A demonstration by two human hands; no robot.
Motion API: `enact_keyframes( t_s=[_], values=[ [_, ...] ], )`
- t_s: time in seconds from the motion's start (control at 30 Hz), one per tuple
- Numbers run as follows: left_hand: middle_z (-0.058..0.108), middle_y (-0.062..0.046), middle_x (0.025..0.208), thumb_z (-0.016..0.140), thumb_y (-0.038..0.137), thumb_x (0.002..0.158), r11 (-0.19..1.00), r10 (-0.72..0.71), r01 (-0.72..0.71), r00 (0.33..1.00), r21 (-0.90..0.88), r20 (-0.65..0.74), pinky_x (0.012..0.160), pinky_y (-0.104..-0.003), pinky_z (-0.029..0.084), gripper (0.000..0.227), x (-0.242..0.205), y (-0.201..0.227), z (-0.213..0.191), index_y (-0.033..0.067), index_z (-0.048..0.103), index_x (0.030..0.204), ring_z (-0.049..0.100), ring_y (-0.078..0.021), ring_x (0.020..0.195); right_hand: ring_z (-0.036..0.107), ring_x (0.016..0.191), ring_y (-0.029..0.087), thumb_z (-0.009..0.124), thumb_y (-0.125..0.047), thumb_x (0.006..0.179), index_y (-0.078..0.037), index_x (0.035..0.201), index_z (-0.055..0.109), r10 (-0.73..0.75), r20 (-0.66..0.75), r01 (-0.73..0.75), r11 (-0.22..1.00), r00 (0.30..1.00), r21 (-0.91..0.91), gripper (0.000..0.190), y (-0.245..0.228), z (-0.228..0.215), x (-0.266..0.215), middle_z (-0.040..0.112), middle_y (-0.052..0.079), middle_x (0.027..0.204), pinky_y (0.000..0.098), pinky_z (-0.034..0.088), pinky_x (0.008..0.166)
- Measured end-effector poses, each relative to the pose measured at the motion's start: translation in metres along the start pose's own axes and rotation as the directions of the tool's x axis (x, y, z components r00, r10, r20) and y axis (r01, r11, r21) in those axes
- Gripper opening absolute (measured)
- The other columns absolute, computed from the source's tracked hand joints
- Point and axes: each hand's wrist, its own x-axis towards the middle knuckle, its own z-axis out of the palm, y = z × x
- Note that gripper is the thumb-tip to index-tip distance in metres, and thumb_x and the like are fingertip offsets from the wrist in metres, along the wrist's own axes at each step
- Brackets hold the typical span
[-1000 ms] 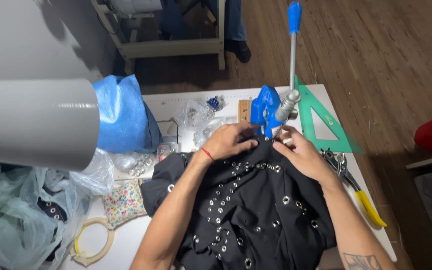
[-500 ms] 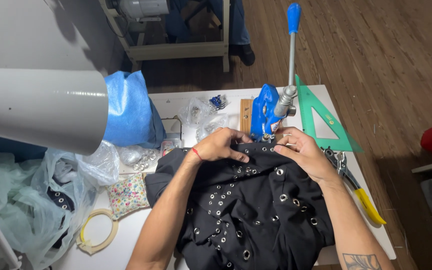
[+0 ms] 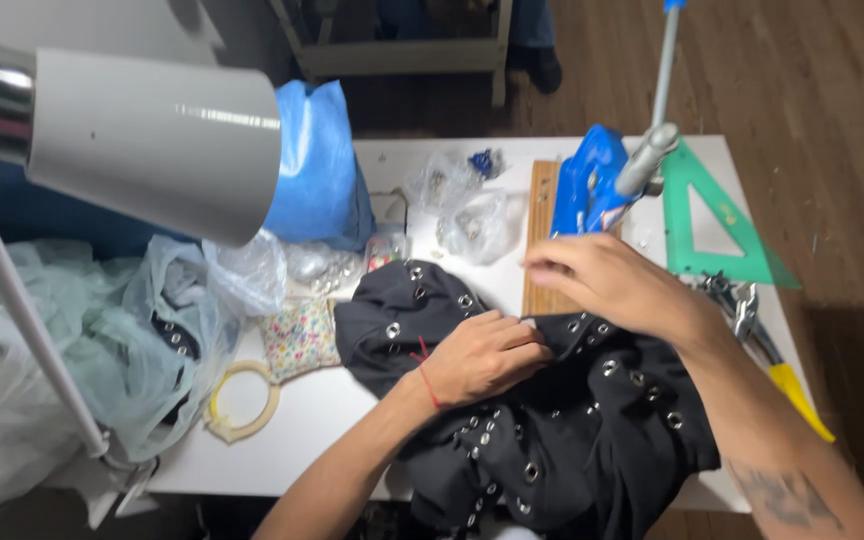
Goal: Attaching metal eyelets to a black garment using a manual press
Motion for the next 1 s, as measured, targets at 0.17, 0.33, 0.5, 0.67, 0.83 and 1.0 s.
enact_keyframes(
  t_s=[0.17, 0.33, 0.5, 0.67, 0.83, 1.0],
  values=[
    [0.068, -0.003, 0.100, 0.051, 0.030, 0.127, 0.975, 0.173, -0.154, 0.978, 0.160, -0.117, 0.076, -0.037, 0.053, 0.034, -0.012, -0.003, 0.022, 0.0164, 0.076, 0.108, 0.066, -0.0233, 0.083, 0.079, 0.124, 0.041, 0.063, -0.011, 0.114, -0.015, 0.129, 0.081, -0.108, 0.024, 0.109, 0.922, 0.994, -0.372, 0.024, 0.036, 0.063, 0.097, 0.083, 0.014, 0.126, 0.0550, 0.065, 0.106],
    [0.068, -0.002, 0.102, 0.049, 0.034, 0.127, 0.981, 0.167, -0.150, 0.975, 0.123, -0.147, 0.075, -0.037, 0.053, 0.037, -0.012, -0.007, 0.019, 0.0153, 0.076, 0.110, 0.066, -0.0226, 0.084, 0.087, 0.111, 0.032, 0.073, -0.014, 0.106, -0.021, 0.112, 0.090, -0.090, 0.118, 0.139, 0.841, 0.989, -0.523, 0.019, 0.076, 0.097, 0.165, 0.087, 0.005, 0.109, 0.0487, 0.070, 0.101],
    [0.068, -0.004, 0.104, 0.050, 0.030, 0.127, 0.985, 0.165, -0.152, 0.970, 0.086, -0.176, 0.075, -0.037, 0.053, 0.034, -0.016, -0.010, 0.017, 0.0135, 0.075, 0.111, 0.066, -0.0245, 0.085, 0.088, 0.103, 0.036, 0.080, -0.015, 0.098, -0.018, 0.099, 0.089, -0.070, 0.122, 0.129, 0.796, 0.990, -0.591, 0.009, 0.099, 0.117, 0.179, 0.085, 0.009, 0.099, 0.0525, 0.073, 0.094],
    [0.070, -0.007, 0.105, 0.063, 0.027, 0.122, 0.997, 0.076, -0.080, 0.973, -0.008, -0.217, 0.075, -0.041, 0.055, 0.023, -0.021, -0.010, 0.019, 0.0109, 0.079, 0.117, 0.068, -0.0281, 0.086, 0.087, 0.103, 0.040, 0.082, -0.021, 0.099, -0.015, 0.102, 0.081, -0.041, 0.070, 0.072, 0.854, 0.997, -0.516, 0.007, 0.101, 0.116, 0.170, 0.082, 0.011, 0.102, 0.0540, 0.072, 0.092],
    [0.072, -0.007, 0.106, 0.072, 0.027, 0.117, 0.999, 0.036, -0.042, 0.974, -0.026, -0.223, 0.076, -0.041, 0.055, 0.018, -0.023, -0.009, 0.023, 0.0115, 0.081, 0.117, 0.069, -0.0286, 0.087, 0.086, 0.108, 0.038, 0.085, -0.012, 0.090, -0.014, 0.102, 0.081, 0.028, 0.070, 0.000, 0.928, 0.997, -0.373, 0.013, 0.122, 0.127, 0.167, 0.080, 0.009, 0.104, 0.0521, 0.072, 0.093],
    [0.073, -0.007, 0.105, 0.079, 0.025, 0.112, 0.999, 0.005, -0.015, 0.970, -0.041, -0.243, 0.077, -0.041, 0.056, 0.014, -0.017, -0.010, 0.017, 0.0119, 0.082, 0.116, 0.069, -0.0283, 0.086, 0.085, 0.108, 0.039, 0.078, -0.007, 0.098, -0.013, 0.104, 0.084, -0.042, -0.020, 0.034, 0.947, 0.999, -0.320, 0.010, 0.093, 0.101, 0.147, 0.081, 0.013, 0.109, 0.0511, 0.071, 0.090]
  ],
)
